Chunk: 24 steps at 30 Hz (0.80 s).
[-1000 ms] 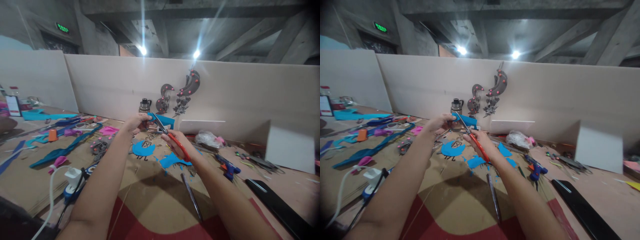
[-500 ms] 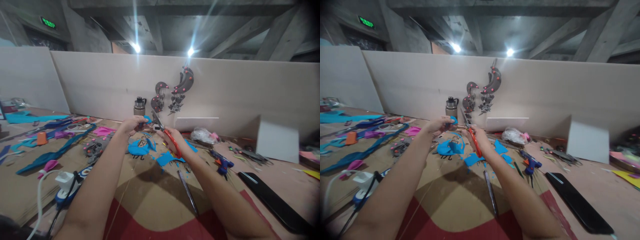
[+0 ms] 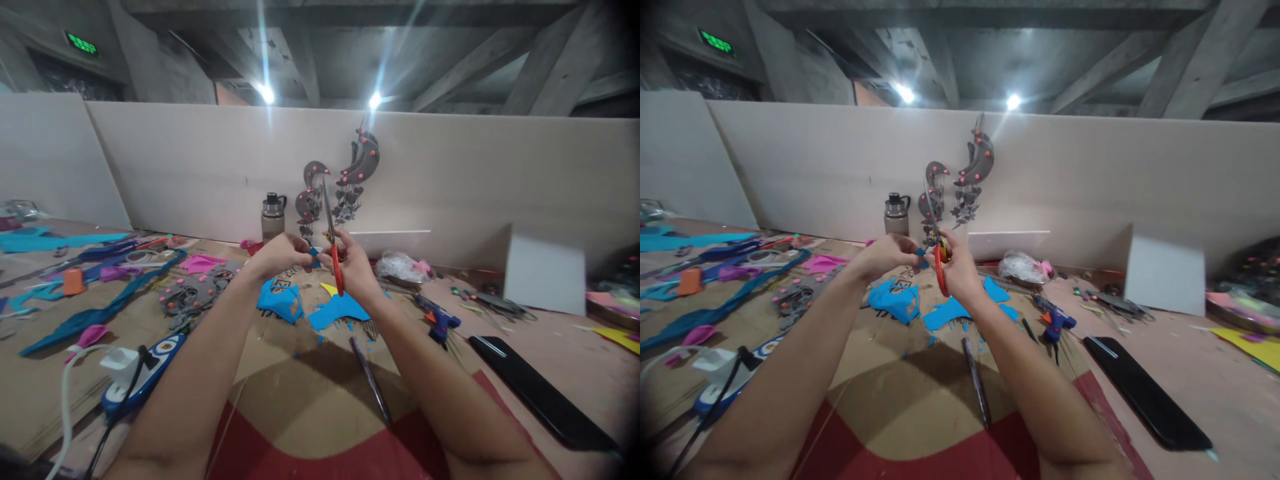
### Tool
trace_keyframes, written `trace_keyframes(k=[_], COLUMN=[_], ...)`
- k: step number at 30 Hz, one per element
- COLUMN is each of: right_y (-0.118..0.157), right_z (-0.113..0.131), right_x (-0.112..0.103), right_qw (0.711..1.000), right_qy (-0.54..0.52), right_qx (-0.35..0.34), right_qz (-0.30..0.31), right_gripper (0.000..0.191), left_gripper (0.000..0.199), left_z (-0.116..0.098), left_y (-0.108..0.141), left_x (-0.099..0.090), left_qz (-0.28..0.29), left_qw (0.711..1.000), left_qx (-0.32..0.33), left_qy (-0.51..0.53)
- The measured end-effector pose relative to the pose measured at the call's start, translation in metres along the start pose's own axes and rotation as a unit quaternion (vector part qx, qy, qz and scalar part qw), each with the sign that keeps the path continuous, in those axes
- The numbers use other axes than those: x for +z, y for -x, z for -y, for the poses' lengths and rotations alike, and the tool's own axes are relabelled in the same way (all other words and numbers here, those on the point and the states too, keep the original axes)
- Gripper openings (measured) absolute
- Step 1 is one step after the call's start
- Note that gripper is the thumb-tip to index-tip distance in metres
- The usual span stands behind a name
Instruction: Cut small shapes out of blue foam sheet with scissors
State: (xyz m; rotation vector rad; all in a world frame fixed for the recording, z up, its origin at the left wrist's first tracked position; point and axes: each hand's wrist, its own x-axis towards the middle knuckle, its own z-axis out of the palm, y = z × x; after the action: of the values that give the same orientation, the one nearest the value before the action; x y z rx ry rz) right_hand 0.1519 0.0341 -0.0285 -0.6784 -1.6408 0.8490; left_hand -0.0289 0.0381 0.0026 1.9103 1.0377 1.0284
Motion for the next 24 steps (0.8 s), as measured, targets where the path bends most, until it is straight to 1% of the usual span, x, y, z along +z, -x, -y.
trace_keyframes(k=[4,6,9,12,14,16,18,20,24], right_y=[0.001,0.002,0.003,0.003,0.003,0.003,0.003,0.004,0.003], right_z=[0.000,0.001,0.004,0.006,0.008,0.010,0.011,0.011,0.011], right_x=[0.000,0.002,0.004,0.004,0.002,0.001,0.001,0.002,0.007], right_qw=[1.000,1.000,0.996,0.984,0.974,0.966,0.961,0.959,0.959], right_qy=[-0.007,-0.011,-0.043,-0.093,-0.127,-0.156,-0.169,-0.174,-0.188], right_qx=[0.000,-0.002,-0.019,-0.028,-0.020,-0.014,-0.014,-0.016,-0.014], right_qz=[0.008,-0.013,-0.078,-0.150,-0.186,-0.208,-0.220,-0.224,-0.212], right_gripper=[0.051,0.052,0.054,0.054,0.053,0.053,0.054,0.053,0.051], left_gripper=[0.006,0.007,0.009,0.013,0.017,0.022,0.027,0.029,0.027], left_z=[0.000,0.000,0.001,0.005,0.008,0.009,0.009,0.008,0.005], left_y=[0.002,0.001,-0.003,-0.010,-0.015,-0.018,-0.018,-0.018,-0.017], left_x=[0.003,0.007,0.018,0.035,0.047,0.057,0.063,0.066,0.064], left_qz=[-0.003,-0.017,-0.052,-0.083,-0.096,-0.104,-0.112,-0.123,-0.156], left_qw=[1.000,1.000,0.996,0.984,0.966,0.946,0.931,0.923,0.924], left_qx=[0.008,0.015,0.026,0.030,0.034,0.031,0.024,0.024,0.040], left_qy=[-0.004,0.018,0.069,0.153,0.240,0.305,0.346,0.364,0.347])
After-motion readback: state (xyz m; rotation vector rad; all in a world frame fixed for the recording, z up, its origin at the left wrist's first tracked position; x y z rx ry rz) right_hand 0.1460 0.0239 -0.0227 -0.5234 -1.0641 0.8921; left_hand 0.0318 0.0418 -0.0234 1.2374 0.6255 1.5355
